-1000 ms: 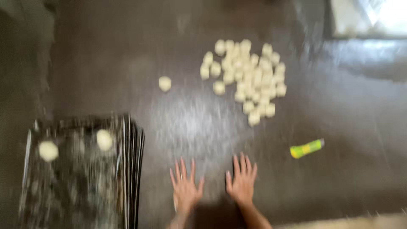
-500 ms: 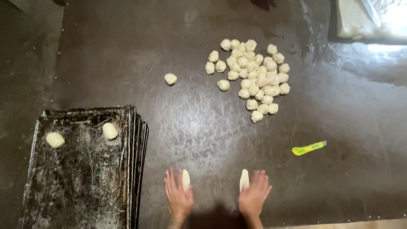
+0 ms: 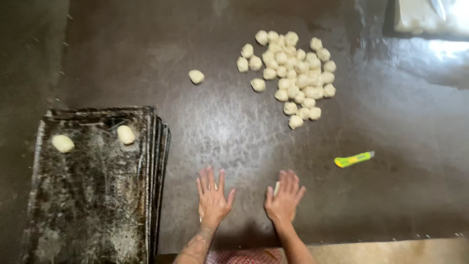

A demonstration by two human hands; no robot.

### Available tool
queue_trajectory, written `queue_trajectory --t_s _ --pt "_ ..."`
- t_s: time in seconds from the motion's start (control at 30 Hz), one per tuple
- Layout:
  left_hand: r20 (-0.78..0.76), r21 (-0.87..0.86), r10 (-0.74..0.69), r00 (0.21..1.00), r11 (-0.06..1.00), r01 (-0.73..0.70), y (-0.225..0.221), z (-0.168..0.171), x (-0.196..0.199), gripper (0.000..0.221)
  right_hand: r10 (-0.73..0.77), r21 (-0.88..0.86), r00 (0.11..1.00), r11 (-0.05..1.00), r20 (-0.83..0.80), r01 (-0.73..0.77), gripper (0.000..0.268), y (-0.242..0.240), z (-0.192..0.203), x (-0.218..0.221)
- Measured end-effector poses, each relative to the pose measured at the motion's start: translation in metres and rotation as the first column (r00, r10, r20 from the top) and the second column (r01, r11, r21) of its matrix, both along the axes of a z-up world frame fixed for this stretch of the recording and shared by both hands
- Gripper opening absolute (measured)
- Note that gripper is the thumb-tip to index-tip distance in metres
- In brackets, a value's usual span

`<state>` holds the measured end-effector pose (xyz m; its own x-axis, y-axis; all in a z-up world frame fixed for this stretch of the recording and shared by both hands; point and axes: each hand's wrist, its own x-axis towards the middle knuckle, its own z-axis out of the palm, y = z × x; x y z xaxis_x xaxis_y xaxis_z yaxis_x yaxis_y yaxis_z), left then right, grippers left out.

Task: The person shapes small pieces of dough into cylindrical rolls by hand on a table and places them onto a baking tray. The person also uses a small tool to brush a liquid onto the shaped dough rolls on the tray.

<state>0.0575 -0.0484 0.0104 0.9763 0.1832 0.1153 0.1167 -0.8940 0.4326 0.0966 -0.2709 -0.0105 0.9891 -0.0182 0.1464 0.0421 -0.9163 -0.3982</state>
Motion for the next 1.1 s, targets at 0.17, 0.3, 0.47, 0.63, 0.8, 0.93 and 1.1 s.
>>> queue_trajectory --t_s 0.17,0.3,0.47,0.63,0.8,0.93,1.1 --pt "0.066 0.059 -0.053 0.996 0.997 0.049 0.008 -0.027 0.0 0.074 0.123 -0.015 0.991 0.992 0.041 -0.123 0.07 -0.009 -0.013 0.003" --pt "0.002 -0.207 0.11 0.994 0.972 -0.108 0.014 -0.049 -0.023 0.065 -0.053 0.221 0.999 0.974 0.004 0.051 0.065 -0.021 -0.031 -0.015" --pt "-0.041 0.105 -0.013 0.999 0.994 0.017 0.014 -0.047 -0.024 0.073 0.002 -0.141 0.999 0.99 -0.051 -0.009 0.067 -0.026 -0.035 -0.02" --pt "-0.073 0.15 -0.016 0.997 0.988 0.027 0.011 -0.04 -0.033 0.072 0.012 -0.166 0.996 0.986 -0.085 -0.027 0.072 -0.032 -0.033 -0.03" --pt "-0.018 -0.019 -0.046 0.999 0.999 0.045 0.016 -0.028 -0.041 0.075 0.112 -0.124 0.993 0.985 -0.037 -0.116 0.075 -0.031 -0.027 -0.037" --pt "-0.097 -0.015 -0.045 0.994 0.999 0.043 0.018 -0.016 -0.035 0.078 0.207 0.037 0.975 0.978 -0.076 -0.205 0.079 -0.035 -0.003 -0.024" --pt "-0.076 0.077 -0.146 0.986 0.985 0.152 0.038 -0.007 -0.004 0.037 0.432 -0.065 0.901 0.901 0.034 -0.43 0.032 -0.043 0.019 0.02"
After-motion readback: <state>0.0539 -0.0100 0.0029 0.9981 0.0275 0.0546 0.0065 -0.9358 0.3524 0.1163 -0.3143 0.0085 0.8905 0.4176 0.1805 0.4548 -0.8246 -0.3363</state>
